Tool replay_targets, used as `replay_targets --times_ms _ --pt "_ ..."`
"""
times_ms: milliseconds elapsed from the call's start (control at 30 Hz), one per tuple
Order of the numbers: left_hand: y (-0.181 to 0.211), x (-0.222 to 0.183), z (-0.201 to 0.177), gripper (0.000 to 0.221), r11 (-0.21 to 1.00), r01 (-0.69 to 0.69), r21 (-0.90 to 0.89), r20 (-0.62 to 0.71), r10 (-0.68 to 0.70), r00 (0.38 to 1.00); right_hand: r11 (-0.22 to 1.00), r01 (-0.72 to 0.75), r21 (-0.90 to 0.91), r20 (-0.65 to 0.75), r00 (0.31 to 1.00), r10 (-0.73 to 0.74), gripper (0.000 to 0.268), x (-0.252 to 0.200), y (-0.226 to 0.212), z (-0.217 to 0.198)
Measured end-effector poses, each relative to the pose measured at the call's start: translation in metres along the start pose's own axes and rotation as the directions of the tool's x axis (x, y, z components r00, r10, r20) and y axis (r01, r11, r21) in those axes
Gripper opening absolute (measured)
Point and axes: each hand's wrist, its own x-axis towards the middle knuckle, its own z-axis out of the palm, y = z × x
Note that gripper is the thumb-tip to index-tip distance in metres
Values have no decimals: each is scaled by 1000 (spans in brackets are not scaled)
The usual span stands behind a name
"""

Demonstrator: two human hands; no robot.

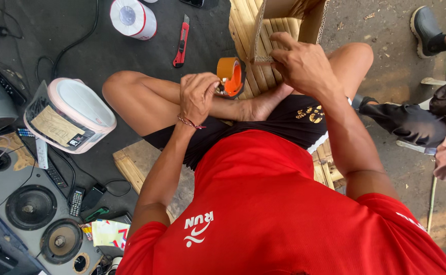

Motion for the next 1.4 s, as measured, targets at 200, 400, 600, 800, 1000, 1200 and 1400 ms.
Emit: replay_targets --times_ms 200,400,600,800,1000,1200,1400 --pt "-10 51 -44 8 977 -145 156 58 138 989 979 130 -155 322 944 -74 19 0 -24 -18" --pt "13 100 -116 5 948 -278 155 120 262 958 959 247 -142 261 944 -204 20 11 -58 -14" --pt "55 126 -171 6 960 -272 -60 186 278 942 966 197 -165 155 973 -172 16 22 -71 -20" --pt "98 129 -176 6 954 -252 -164 274 289 917 924 328 -199 193 937 -291 15 20 -81 -28" --pt "122 135 -192 9 944 -313 -104 342 329 880 912 328 -248 183 940 -288 13 21 -88 -27" --pt "124 140 -190 9 925 -340 -171 341 380 860 913 299 -276 11 951 -309 10 14 -88 -26" --pt "111 145 -167 9 901 -362 -238 332 425 842 928 347 -132 37 938 -345 14 7 -80 -10"
